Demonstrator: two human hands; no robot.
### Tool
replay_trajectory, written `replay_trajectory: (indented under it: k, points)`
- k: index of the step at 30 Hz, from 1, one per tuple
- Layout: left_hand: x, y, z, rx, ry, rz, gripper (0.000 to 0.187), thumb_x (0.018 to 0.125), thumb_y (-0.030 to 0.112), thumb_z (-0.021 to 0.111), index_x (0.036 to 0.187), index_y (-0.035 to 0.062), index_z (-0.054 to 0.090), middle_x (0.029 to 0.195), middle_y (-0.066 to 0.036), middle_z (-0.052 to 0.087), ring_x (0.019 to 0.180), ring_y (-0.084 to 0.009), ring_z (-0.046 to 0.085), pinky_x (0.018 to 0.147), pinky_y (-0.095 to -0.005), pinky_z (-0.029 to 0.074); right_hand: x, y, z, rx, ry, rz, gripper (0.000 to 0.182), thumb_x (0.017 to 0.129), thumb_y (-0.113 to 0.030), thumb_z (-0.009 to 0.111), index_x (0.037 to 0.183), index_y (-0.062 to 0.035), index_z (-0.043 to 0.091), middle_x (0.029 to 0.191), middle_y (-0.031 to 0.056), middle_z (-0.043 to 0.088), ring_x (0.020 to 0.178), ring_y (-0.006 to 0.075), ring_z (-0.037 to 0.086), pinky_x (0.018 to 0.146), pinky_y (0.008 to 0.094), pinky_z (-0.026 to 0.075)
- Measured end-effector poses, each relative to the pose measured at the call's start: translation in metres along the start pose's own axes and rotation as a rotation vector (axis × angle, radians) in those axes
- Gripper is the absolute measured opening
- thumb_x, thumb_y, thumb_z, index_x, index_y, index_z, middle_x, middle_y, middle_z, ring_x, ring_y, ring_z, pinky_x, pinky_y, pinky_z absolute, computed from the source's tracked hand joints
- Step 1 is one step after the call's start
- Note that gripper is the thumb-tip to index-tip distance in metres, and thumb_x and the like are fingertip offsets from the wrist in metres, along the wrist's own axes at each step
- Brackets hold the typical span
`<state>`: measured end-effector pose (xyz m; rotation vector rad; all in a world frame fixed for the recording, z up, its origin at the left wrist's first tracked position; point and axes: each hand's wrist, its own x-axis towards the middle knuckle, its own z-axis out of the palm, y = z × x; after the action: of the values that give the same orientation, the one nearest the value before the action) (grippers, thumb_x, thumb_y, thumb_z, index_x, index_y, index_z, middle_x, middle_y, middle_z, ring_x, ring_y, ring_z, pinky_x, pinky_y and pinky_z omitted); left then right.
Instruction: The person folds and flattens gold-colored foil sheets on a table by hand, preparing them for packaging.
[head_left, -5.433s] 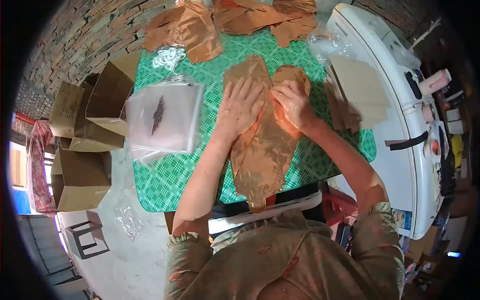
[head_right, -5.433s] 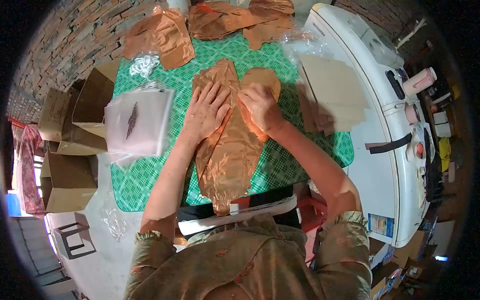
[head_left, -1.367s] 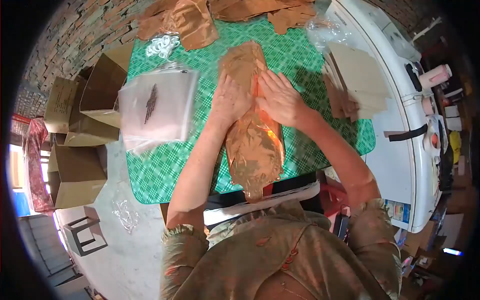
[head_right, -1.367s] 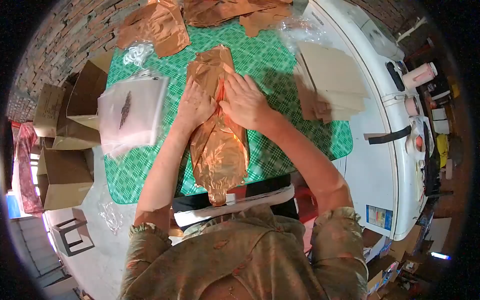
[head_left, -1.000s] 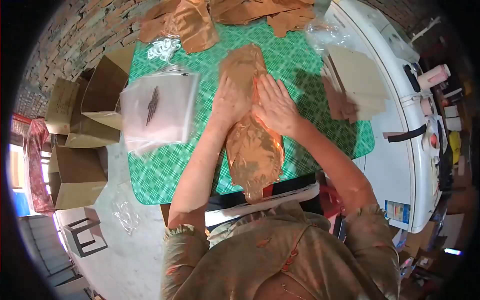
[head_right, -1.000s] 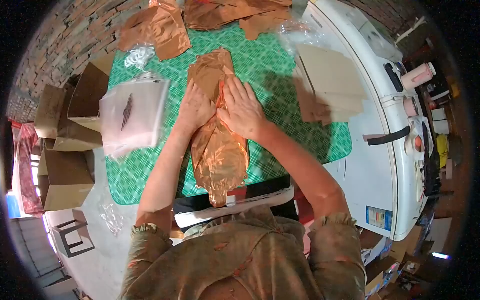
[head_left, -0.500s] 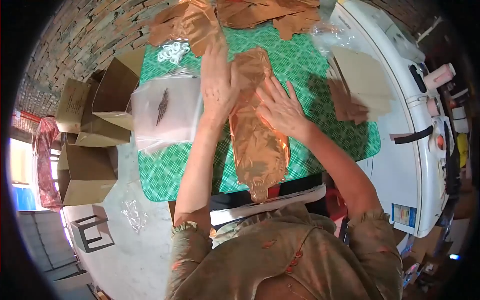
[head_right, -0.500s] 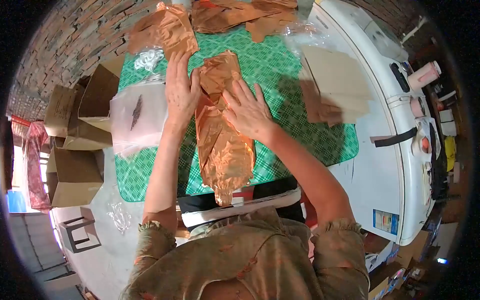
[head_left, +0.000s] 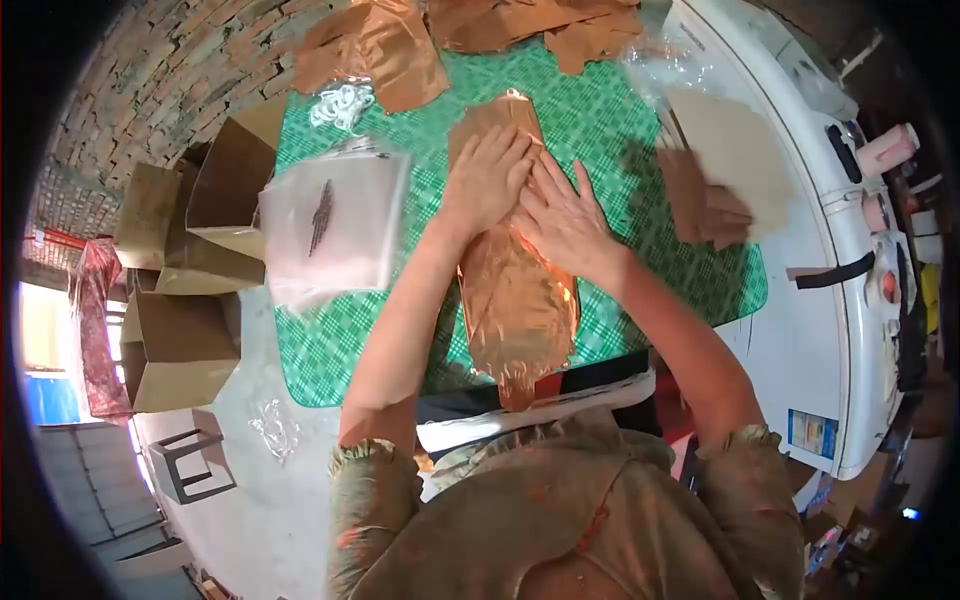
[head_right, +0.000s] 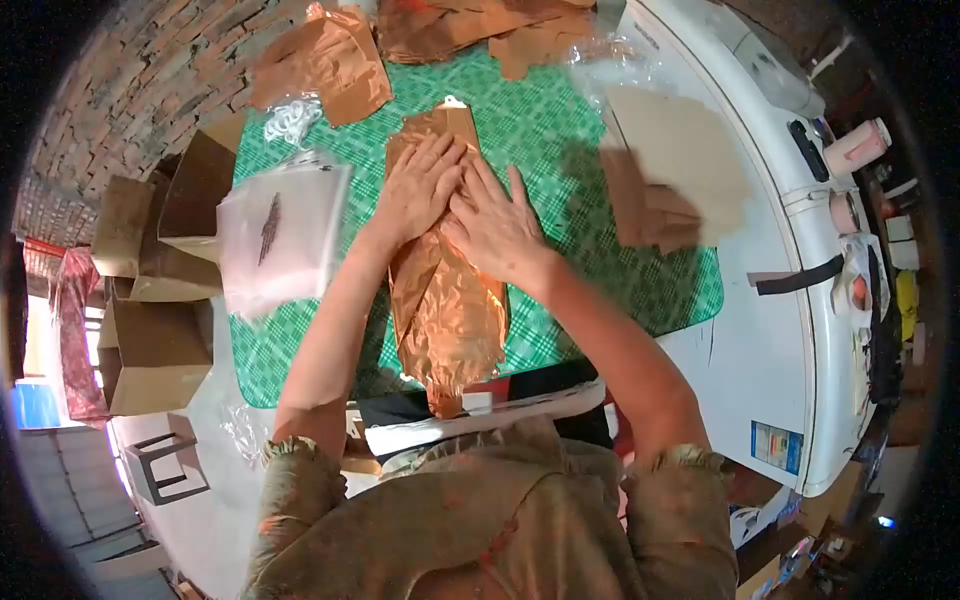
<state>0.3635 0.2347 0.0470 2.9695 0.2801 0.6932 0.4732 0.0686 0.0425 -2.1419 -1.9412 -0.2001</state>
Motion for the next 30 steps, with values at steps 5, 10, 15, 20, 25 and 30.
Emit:
replay_trajectory:
  k: [5,10,15,20,25,30]
  points:
    - [0.0,-0.003,0.013,-0.071,0.023,-0.105,0.052,0.111,0.033,0.041,0.152,0.0052,0.056,0.163,-0.016,0.049,0.153,-0.0336,0.041,0.129,-0.0485,0.026,0.0,0.0,0.0,0.014,0.011,0.003,0.062,0.11,-0.044,0.042,0.159,-0.0068,0.044,0.173,0.0193,0.029,0.164,0.0323,0.013,0.129,0.0621,0.007]
    - [-0.002,-0.007,0.02,0.003,0.011,-0.102,0.05,0.111,0.032,0.042,0.154,0.0108,0.054,0.164,-0.014,0.047,0.155,-0.0322,0.038,0.129,-0.0468,0.025,-0.02,-0.008,-0.009,0.082,-0.063,0.003,0.067,0.11,-0.046,0.042,0.161,-0.0024,0.04,0.173,0.0202,0.028,0.164,0.0322,0.014,0.13,0.0597,0.006]
    - [0.0,-0.006,0.026,0.009,0.045,-0.128,0.051,0.111,0.035,0.042,0.155,0.0116,0.052,0.163,-0.013,0.048,0.154,-0.0307,0.039,0.129,-0.0463,0.026,-0.074,-0.029,-0.03,0.108,-0.092,-0.055,0.074,0.106,-0.046,0.052,0.16,0.003,0.039,0.17,0.0227,0.032,0.161,0.0344,0.023,0.13,0.0594,0.01]
    - [0.001,-0.006,0.029,0.043,0.134,-0.089,0.047,0.11,0.033,0.043,0.148,0.009,0.06,0.157,-0.014,0.055,0.149,-0.0315,0.046,0.126,-0.0482,0.032,-0.13,-0.056,-0.059,0.22,-0.132,-0.079,0.081,0.096,-0.042,0.066,0.157,0.0068,0.042,0.167,0.0242,0.036,0.159,0.0367,0.028,0.129,0.0597,0.013]
    - [0.001,-0.005,0.027,0.01,0.128,-0.107,0.048,0.11,0.033,0.043,0.148,0.0077,0.059,0.157,-0.015,0.055,0.149,-0.0323,0.046,0.126,-0.0488,0.031,-0.158,-0.064,-0.085,0.355,-0.165,-0.141,0.073,0.094,-0.037,0.069,0.149,0.0078,0.051,0.157,0.0235,0.051,0.151,0.0353,0.043,0.127,0.0611,0.018]
    - [0.001,-0.001,0.02,-0.046,0.127,-0.121,0.048,0.11,0.032,0.044,0.148,0.0063,0.058,0.157,-0.017,0.054,0.149,-0.0346,0.045,0.126,-0.0496,0.032,-0.127,-0.017,-0.08,0.448,0.137,-0.176,0.05,0.094,-0.009,0.065,0.142,0.0005,0.056,0.141,0.0167,0.062,0.141,0.0339,0.052,0.124,0.0528,0.033]
